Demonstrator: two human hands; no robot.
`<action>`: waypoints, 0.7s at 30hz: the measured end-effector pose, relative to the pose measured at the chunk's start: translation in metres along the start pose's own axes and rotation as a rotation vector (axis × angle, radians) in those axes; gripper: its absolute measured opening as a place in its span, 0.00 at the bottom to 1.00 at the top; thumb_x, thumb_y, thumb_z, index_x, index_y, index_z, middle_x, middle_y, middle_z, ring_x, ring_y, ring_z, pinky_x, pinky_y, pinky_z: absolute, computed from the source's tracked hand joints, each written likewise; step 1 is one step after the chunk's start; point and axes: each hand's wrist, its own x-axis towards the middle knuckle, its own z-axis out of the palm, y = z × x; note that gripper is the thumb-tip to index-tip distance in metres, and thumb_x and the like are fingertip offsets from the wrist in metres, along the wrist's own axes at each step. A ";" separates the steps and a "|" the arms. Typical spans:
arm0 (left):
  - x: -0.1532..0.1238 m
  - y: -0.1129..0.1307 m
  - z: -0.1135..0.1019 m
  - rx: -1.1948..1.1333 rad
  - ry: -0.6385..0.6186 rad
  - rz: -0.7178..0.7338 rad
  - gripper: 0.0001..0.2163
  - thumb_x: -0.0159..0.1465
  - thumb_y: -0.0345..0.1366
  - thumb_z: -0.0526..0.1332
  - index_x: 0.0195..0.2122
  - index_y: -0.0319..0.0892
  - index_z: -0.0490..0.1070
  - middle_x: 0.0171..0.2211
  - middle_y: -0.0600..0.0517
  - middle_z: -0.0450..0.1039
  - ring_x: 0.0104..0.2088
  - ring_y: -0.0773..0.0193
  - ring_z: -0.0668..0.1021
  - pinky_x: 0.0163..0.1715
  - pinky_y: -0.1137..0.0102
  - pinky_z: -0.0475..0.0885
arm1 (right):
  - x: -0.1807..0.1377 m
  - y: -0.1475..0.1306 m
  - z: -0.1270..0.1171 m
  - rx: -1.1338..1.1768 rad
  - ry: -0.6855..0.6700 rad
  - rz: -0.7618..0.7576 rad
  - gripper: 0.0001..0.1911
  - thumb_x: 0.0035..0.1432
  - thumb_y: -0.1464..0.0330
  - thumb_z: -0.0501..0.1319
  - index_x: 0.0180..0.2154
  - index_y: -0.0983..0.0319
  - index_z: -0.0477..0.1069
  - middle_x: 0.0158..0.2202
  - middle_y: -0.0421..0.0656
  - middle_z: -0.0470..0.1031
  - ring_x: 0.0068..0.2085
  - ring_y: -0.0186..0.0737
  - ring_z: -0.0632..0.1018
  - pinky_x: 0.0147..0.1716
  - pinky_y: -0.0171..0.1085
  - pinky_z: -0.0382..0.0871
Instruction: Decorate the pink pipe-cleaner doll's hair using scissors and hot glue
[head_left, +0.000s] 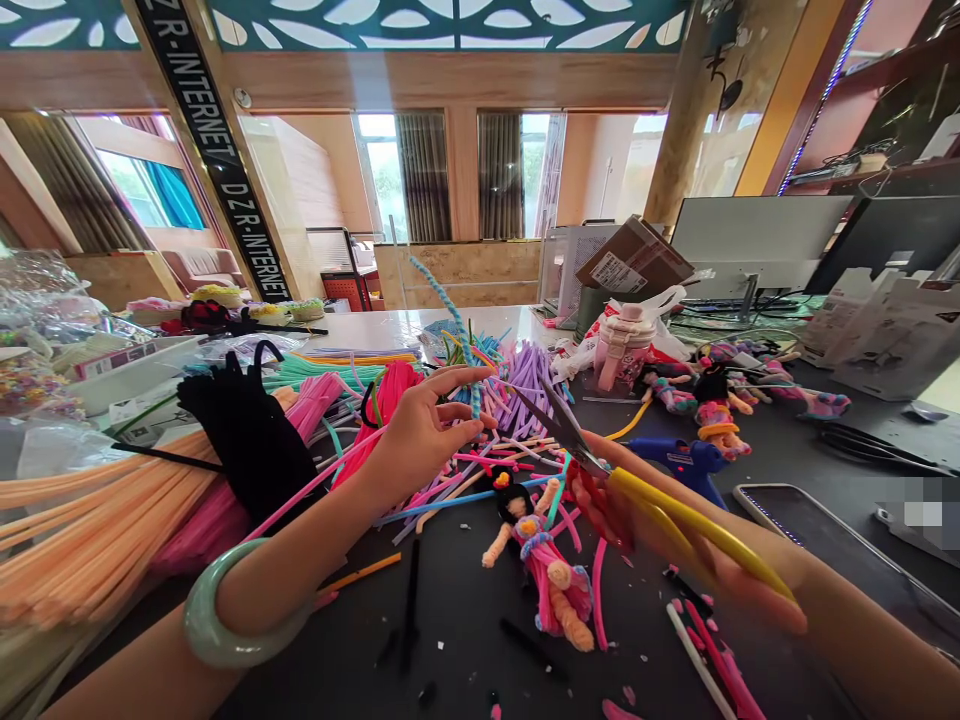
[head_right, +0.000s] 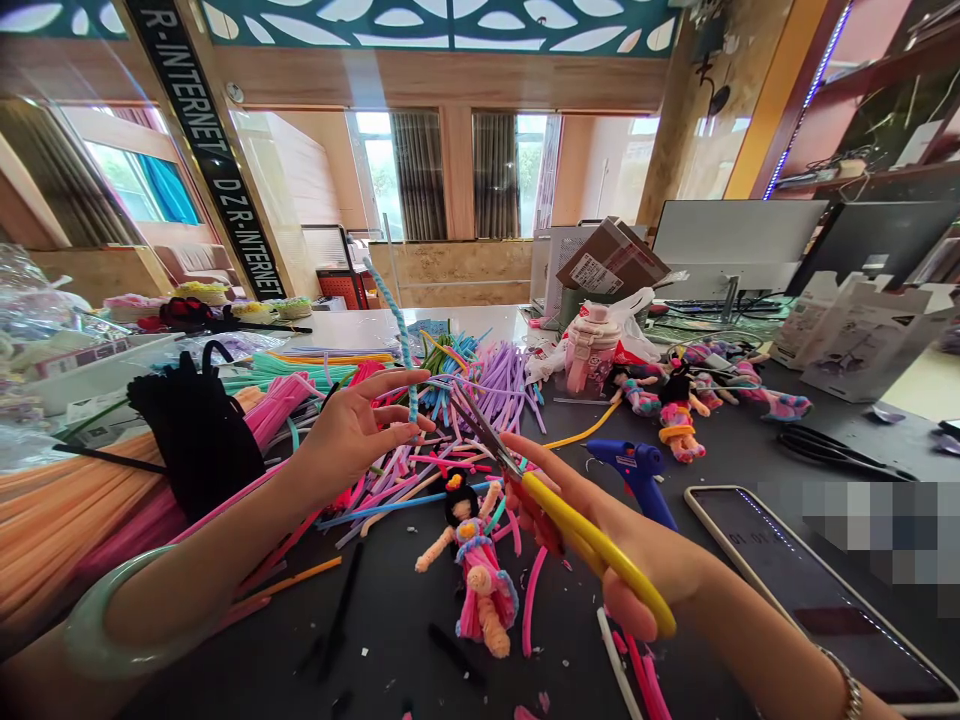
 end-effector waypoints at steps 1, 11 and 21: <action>0.000 0.001 0.000 0.002 -0.011 0.010 0.20 0.53 0.26 0.64 0.49 0.44 0.72 0.55 0.45 0.65 0.33 0.65 0.80 0.34 0.71 0.77 | 0.000 -0.001 0.000 0.051 -0.012 0.003 0.70 0.21 0.27 0.48 0.65 0.54 0.43 0.47 0.49 0.69 0.45 0.50 0.72 0.39 0.41 0.67; -0.002 0.009 -0.002 -0.049 -0.110 0.015 0.22 0.49 0.23 0.66 0.46 0.45 0.75 0.52 0.46 0.65 0.33 0.68 0.73 0.28 0.75 0.75 | 0.007 0.026 0.004 0.264 -0.016 0.045 0.55 0.26 0.47 0.72 0.58 0.51 0.58 0.38 0.41 0.67 0.31 0.35 0.69 0.24 0.30 0.66; -0.002 0.011 -0.003 -0.039 -0.183 -0.038 0.25 0.47 0.25 0.68 0.48 0.45 0.73 0.49 0.45 0.66 0.39 0.61 0.74 0.29 0.73 0.75 | 0.015 0.026 0.005 0.141 0.223 0.064 0.37 0.41 0.53 0.68 0.53 0.60 0.66 0.29 0.38 0.69 0.30 0.37 0.73 0.31 0.36 0.69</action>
